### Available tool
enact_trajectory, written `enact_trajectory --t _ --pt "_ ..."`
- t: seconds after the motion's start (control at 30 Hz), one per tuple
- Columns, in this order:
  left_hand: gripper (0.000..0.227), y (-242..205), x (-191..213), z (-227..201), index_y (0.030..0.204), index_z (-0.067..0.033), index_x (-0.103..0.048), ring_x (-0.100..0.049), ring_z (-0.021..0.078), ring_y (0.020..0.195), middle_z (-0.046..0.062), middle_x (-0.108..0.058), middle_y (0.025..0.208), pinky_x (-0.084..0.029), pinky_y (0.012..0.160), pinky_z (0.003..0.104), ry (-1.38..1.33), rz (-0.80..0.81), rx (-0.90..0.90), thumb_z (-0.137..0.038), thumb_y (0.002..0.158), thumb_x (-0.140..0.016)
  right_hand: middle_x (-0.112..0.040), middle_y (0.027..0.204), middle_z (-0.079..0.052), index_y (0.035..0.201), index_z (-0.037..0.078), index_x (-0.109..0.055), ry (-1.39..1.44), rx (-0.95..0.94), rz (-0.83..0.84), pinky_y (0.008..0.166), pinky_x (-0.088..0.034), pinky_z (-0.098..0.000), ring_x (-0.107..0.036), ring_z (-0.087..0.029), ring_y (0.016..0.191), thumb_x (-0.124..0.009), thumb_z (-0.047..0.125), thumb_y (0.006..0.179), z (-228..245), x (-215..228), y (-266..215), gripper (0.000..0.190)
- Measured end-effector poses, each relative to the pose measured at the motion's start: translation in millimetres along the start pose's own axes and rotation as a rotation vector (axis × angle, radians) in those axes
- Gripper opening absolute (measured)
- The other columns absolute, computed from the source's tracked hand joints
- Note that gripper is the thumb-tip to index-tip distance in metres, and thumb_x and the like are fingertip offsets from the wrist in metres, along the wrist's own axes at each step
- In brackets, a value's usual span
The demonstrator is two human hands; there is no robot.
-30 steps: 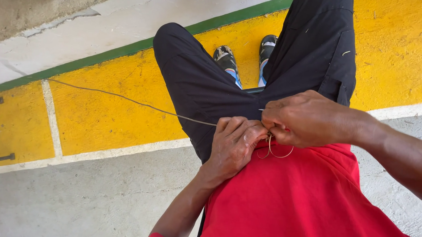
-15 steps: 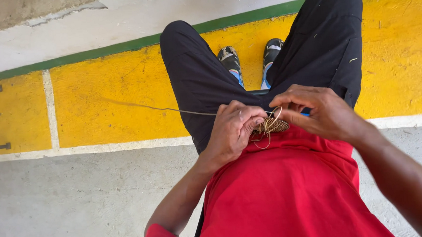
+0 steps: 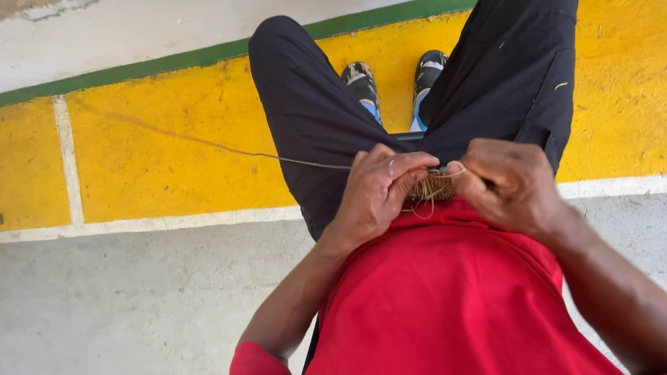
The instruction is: Weaving a small circular base or coaster using natural fibers and a small hand tool.
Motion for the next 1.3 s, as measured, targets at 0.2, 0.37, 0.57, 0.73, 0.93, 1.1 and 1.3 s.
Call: enact_trajectory --t 0.2,0.37,0.57,0.73,0.93,1.1,1.3 --pt "0.022 -3.8 -0.1 2.9 0.115 -0.0199 -0.074 -0.061 0.013 0.091 -0.007 -0.075 0.097 -0.038 0.086 0.031 -0.004 -0.027 -0.113 -0.011 0.095 -0.074 -0.074 0.079 -0.001 0.103 0.009 -0.076 0.117 -0.281 0.536 0.061 -0.055 -0.0325 -0.068 -0.013 0.067 -0.067 0.023 0.094 -0.3 26.2 47.8 0.02" --pt "0.03 -9.0 -3.0 6.2 0.118 -0.0217 -0.075 -0.06 0.0124 0.091 -0.009 -0.075 0.096 -0.038 0.086 0.029 0.043 -0.013 -0.118 -0.005 0.094 -0.071 -0.078 0.093 -0.001 0.114 0.01 -0.074 0.269 -0.284 0.685 0.07 -0.058 -0.0308 -0.07 -0.011 0.08 -0.066 0.027 0.093 -4.3 8.2 53.8 0.028" --pt "0.029 -13.6 -3.1 -0.4 0.121 -0.0226 -0.073 -0.059 0.0108 0.091 -0.009 -0.074 0.097 -0.036 0.086 0.029 0.051 -0.031 -0.245 -0.01 0.095 -0.074 -0.079 0.087 0.0 0.109 0.014 -0.077 0.247 -0.331 0.807 0.068 -0.058 -0.0306 -0.071 -0.012 0.074 -0.068 0.023 0.089 -4.9 0.9 54.5 0.023" --pt "0.026 -11.9 -3.5 0.5 0.118 -0.0225 -0.073 -0.058 0.0113 0.091 -0.008 -0.074 0.097 -0.036 0.086 0.03 0.041 -0.027 -0.236 -0.011 0.095 -0.074 -0.076 0.081 -0.002 0.099 0.009 -0.076 0.121 -0.282 0.781 0.063 -0.057 -0.032 -0.069 -0.014 0.068 -0.072 0.013 0.084 -16.7 -1.9 54.6 0.015" --pt "0.017 3.2 0.5 -4.3 0.115 -0.0183 -0.075 -0.058 0.0137 0.088 -0.005 -0.073 0.091 -0.036 0.084 0.03 0.067 0.004 -0.098 -0.019 0.099 -0.07 -0.07 0.088 -0.001 0.109 0.006 -0.073 0.27 -0.416 0.401 0.062 -0.057 -0.0286 -0.063 -0.009 0.072 -0.062 0.015 0.099 -47.5 32.0 79.7 0.017" --pt "0.019 11.9 -5.1 17.0 0.103 -0.0136 -0.072 -0.059 0.0186 0.083 -0.001 -0.071 0.087 -0.044 0.087 0.032 -0.06 0.107 0.154 -0.031 0.101 -0.065 -0.072 0.079 0.001 0.105 0.011 -0.075 0.299 -0.5 0.469 0.056 -0.055 -0.0286 -0.061 -0.008 0.065 -0.066 0.026 0.097 -31.5 -1.5 35.8 0.02" --pt "0.019 12.0 -11.8 17.0 0.1 -0.0126 -0.071 -0.061 0.02 0.087 -0.001 -0.073 0.089 -0.042 0.088 0.036 -0.014 0.093 0.093 -0.029 0.102 -0.063 -0.054 0.067 -0.011 0.075 0.002 -0.056 -0.14 -0.103 0.135 0.058 -0.044 -0.0418 -0.054 -0.027 0.059 -0.065 0.024 0.107 -36.5 -19.5 50.9 0.04"
Point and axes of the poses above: each hand's wrist, its own y-axis towards the middle knuckle, its own x-axis out of the back of the hand, z = x × y, the point moved 3 cm from there along y, towards the middle knuckle
